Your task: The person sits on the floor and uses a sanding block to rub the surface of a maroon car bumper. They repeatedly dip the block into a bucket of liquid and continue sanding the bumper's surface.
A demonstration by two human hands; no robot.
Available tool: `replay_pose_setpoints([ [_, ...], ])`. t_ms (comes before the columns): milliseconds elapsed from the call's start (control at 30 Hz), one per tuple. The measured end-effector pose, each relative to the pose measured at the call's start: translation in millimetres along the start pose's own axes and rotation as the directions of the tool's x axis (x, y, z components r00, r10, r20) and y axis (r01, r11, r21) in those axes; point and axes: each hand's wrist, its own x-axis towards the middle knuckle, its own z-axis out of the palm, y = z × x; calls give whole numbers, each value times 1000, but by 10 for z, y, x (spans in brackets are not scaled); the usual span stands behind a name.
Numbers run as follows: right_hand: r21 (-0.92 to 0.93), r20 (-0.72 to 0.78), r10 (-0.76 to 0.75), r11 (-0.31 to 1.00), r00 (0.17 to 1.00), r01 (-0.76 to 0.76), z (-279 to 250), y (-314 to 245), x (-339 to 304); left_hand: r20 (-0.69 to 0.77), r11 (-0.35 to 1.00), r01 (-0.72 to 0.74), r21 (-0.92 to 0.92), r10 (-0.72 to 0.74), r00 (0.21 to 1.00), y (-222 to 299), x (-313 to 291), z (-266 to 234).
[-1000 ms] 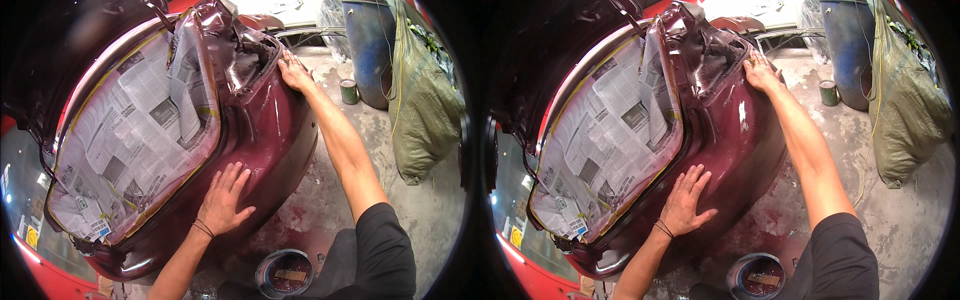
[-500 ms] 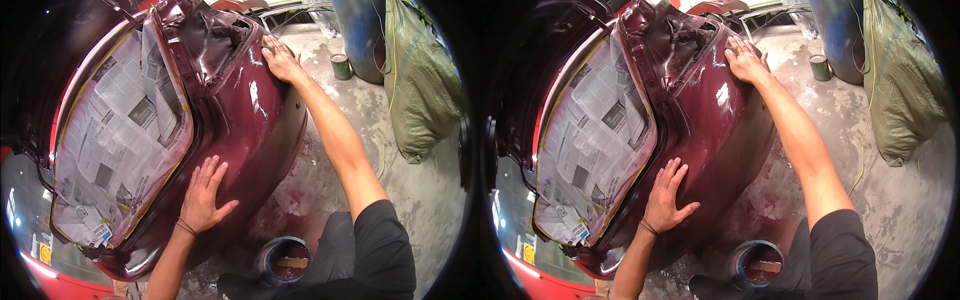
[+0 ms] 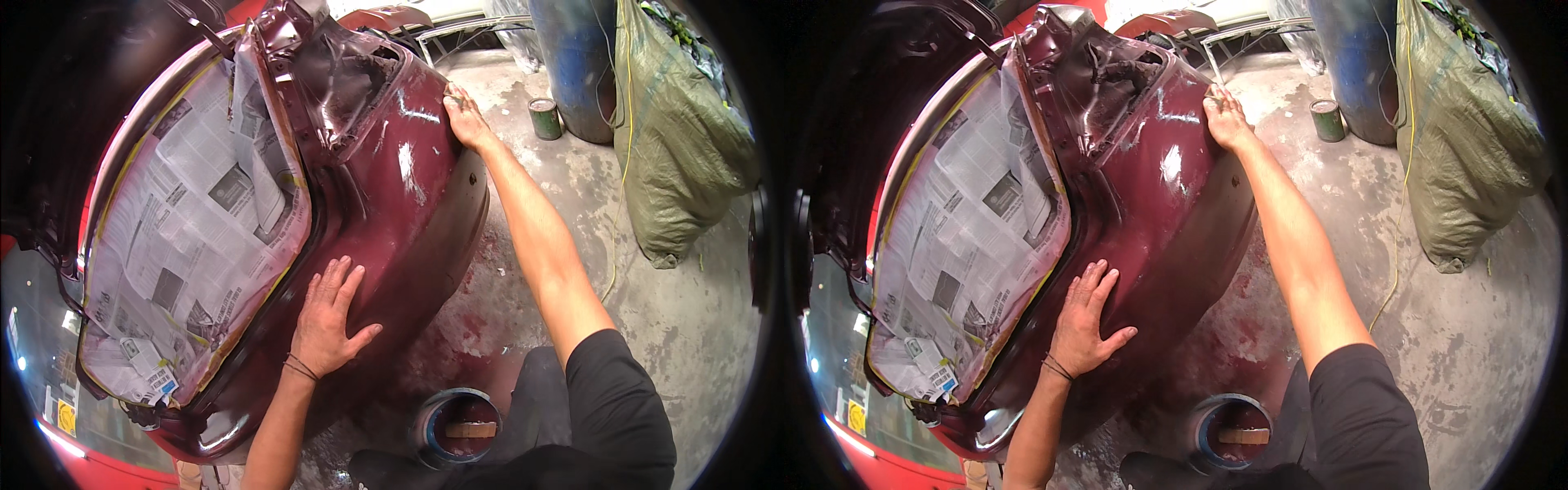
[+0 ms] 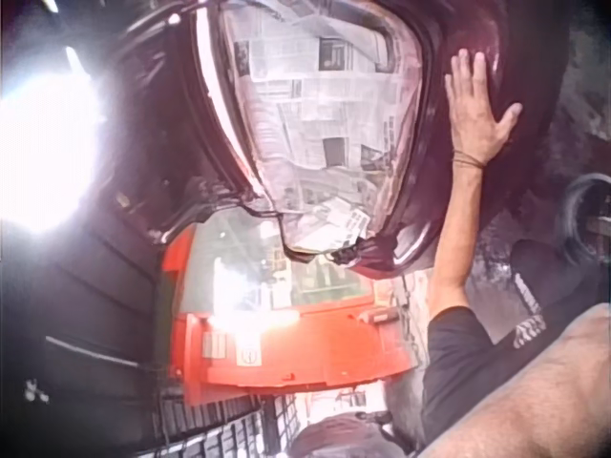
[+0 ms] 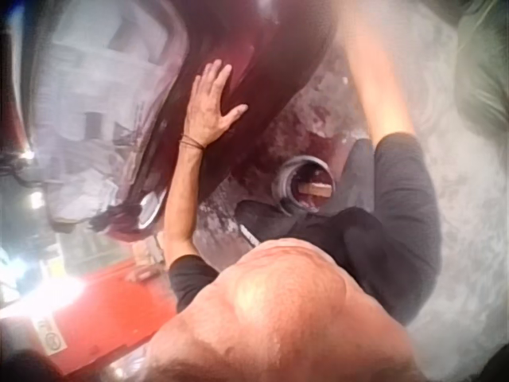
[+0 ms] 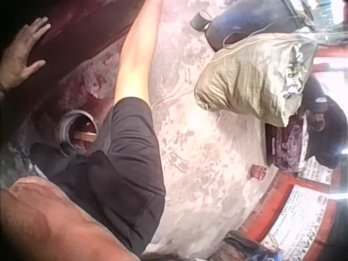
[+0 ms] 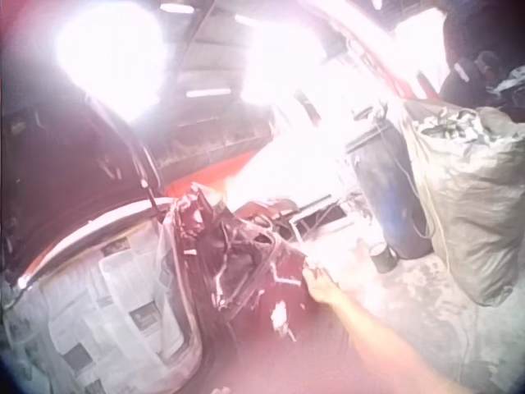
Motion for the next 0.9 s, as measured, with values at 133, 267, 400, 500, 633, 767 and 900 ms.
replay_pose_setpoints([
  [133,-79,-151,-87,994,985,76,170,-411,-916,-20,1000,-7,-1,7,1000,12,0,1],
  [267,-85,-14,-324,943,946,321,337,-829,-2587,-18,1000,2,6,-2,1000,25,13,-1],
  [400,-145,-62,-363,925,930,351,152,-681,-2022,-52,1000,-19,-14,18,998,-23,-27,54],
  [500,-163,-85,-87,984,993,73,-5,-633,-1113,-122,998,-64,-11,62,991,-82,-64,132],
  [633,-176,-105,-72,983,992,53,179,-1166,-1858,-176,998,-40,-54,29,984,-137,-39,239],
  [767,-287,303,-252,896,919,340,316,-1709,-3250,-245,953,58,-299,-135,960,-138,-229,214],
  [900,-552,315,-285,721,905,419,-12,-1648,-2884,-106,992,114,-60,-120,987,-245,-1154,-40],
])
